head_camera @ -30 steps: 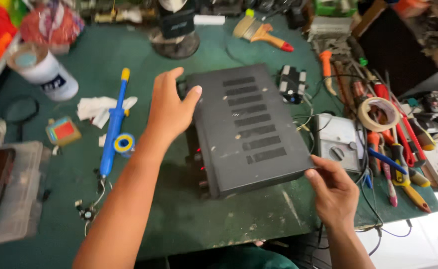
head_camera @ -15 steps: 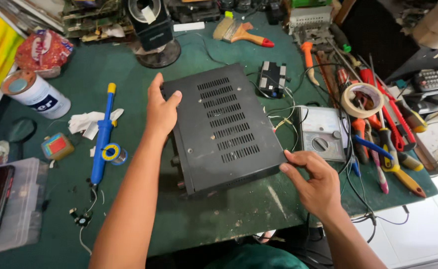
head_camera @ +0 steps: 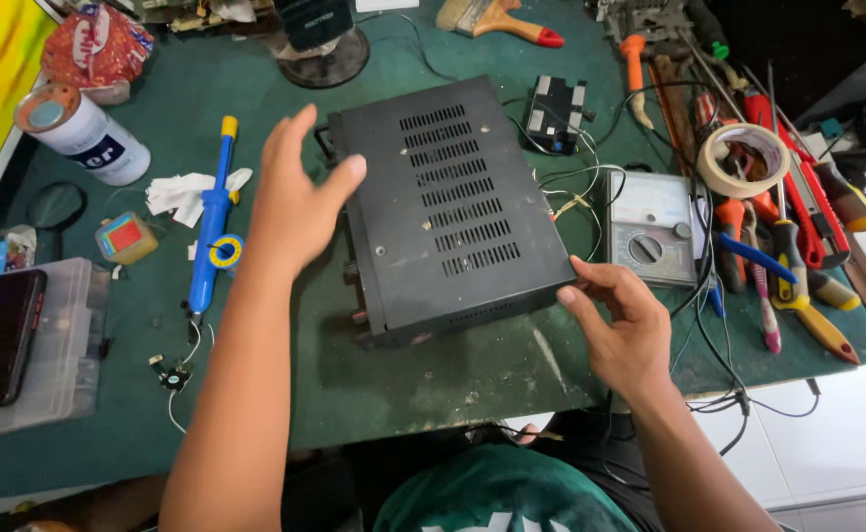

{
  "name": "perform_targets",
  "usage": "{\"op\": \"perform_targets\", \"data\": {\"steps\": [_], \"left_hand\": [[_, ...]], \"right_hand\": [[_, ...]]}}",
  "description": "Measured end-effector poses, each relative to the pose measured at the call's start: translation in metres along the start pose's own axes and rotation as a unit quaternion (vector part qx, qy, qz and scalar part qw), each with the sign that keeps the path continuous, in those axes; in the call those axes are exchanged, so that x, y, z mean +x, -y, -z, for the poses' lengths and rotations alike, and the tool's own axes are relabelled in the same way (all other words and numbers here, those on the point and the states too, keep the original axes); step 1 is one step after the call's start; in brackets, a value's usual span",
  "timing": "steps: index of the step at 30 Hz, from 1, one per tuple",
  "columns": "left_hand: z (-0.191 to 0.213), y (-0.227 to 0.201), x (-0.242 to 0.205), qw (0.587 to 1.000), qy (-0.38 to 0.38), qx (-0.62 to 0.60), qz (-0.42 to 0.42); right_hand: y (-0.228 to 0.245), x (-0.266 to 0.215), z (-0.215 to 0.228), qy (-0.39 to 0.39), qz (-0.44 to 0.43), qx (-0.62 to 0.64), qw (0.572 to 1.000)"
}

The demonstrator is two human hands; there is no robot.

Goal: The person assembles an electronic device by placing the internal circuit board into a black metal casing and securing the cover. They then use a screwdriver to fasten screws into the casing to complete the assembly.

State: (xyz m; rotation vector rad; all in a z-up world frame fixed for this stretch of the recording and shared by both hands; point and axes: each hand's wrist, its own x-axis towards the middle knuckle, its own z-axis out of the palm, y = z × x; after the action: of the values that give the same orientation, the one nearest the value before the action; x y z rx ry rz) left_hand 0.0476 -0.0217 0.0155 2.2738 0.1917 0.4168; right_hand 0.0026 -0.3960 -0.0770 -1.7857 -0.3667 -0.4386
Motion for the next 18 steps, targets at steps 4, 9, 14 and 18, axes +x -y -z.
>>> {"op": "perform_targets", "data": {"steps": [4, 9, 14, 18], "left_hand": [[0.018, -0.043, -0.093, 0.998, 0.005, -0.014, -0.066], [-0.01, -0.005, -0.133, 0.984, -0.098, 0.034, -0.142], [-0.043, 0.02, -0.179, 0.972, -0.184, -0.035, -0.145], [-0.031, 0.104, -0.211, 0.992, -0.085, -0.026, -0.094]], "right_hand": [[0.005, -0.001, -0.001, -0.001, 0.002, 0.002, 1.0], [0.007, 0.0, 0.003, 0.003, 0.032, -0.015, 0.999], [0.026, -0.018, 0.05, 0.029, 0.011, -0.102, 0.994], [0.007, -0.067, 0.131, -0.161, -0.074, -0.093, 0.98]]}}
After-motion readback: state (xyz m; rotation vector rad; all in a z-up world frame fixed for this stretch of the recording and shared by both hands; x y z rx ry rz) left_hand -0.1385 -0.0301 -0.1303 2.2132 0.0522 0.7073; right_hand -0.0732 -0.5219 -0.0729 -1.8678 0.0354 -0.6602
